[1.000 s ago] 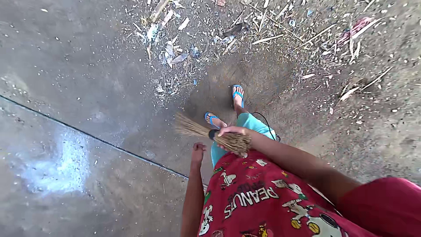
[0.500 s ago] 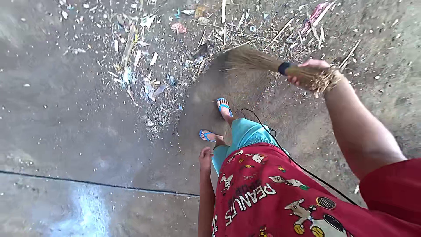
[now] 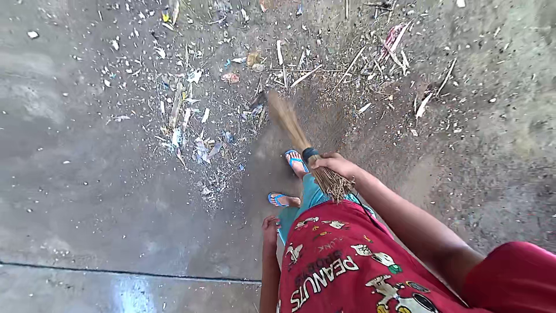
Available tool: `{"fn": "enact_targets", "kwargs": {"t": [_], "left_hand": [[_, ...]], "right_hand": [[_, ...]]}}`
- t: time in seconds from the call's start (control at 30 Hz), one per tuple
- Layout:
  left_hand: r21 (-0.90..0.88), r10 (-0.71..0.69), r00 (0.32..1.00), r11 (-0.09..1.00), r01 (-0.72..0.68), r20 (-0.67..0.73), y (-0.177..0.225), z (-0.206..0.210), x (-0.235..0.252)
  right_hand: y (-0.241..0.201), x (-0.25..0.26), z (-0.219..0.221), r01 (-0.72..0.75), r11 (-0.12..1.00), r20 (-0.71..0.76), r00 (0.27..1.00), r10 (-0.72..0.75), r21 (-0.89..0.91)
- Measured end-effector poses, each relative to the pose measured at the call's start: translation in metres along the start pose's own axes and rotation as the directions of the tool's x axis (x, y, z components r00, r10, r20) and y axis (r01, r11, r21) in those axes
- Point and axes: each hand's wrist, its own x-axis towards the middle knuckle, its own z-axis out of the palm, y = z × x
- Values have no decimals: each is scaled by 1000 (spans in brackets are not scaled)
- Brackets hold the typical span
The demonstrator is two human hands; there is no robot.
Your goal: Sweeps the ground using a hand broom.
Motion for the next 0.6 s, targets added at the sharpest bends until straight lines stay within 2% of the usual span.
{"fn": "enact_targets", "kwargs": {"t": [0.03, 0.1, 0.13, 0.17, 0.2, 0.3, 0.43, 0.5, 0.57, 0.6], "left_hand": [[40, 4, 1000, 999, -5, 10, 5, -1, 1], [131, 49, 998, 990, -54, 40, 18, -3, 1], [169, 87, 995, 981, -95, 57, 25, -3, -1], [189, 130, 989, 972, -140, 65, 33, -4, -3], [191, 176, 982, 964, -185, 64, 40, -5, -6], [166, 273, 959, 945, -281, 70, 63, -5, -8], [171, 325, 943, 928, -332, 70, 67, -13, -9], [154, 319, 945, 933, -326, 68, 59, -20, -10], [120, 303, 952, 944, -307, 51, 42, -28, -8], [91, 295, 955, 951, -296, 30, 30, -33, -5]], "right_hand": [[5, 12, -1, -84, 987, 173, 983, 59, 140], [16, 43, -12, -226, 938, 546, 836, 49, 262], [18, 57, -18, -237, 931, 645, 764, 2, 277], [17, 68, -26, -214, 935, 685, 728, -41, 283], [10, 73, -36, -177, 941, 671, 738, -68, 290], [-29, 63, -85, -16, 971, 412, 907, -86, 238], [-46, 63, -195, 88, 915, 247, 949, -198, 395], [-63, 45, -198, 109, 916, 161, 970, -183, 386], [-75, 27, -162, 157, 936, -114, 985, -126, 314], [-75, 26, -140, 200, 950, -282, 951, -129, 239]]}}
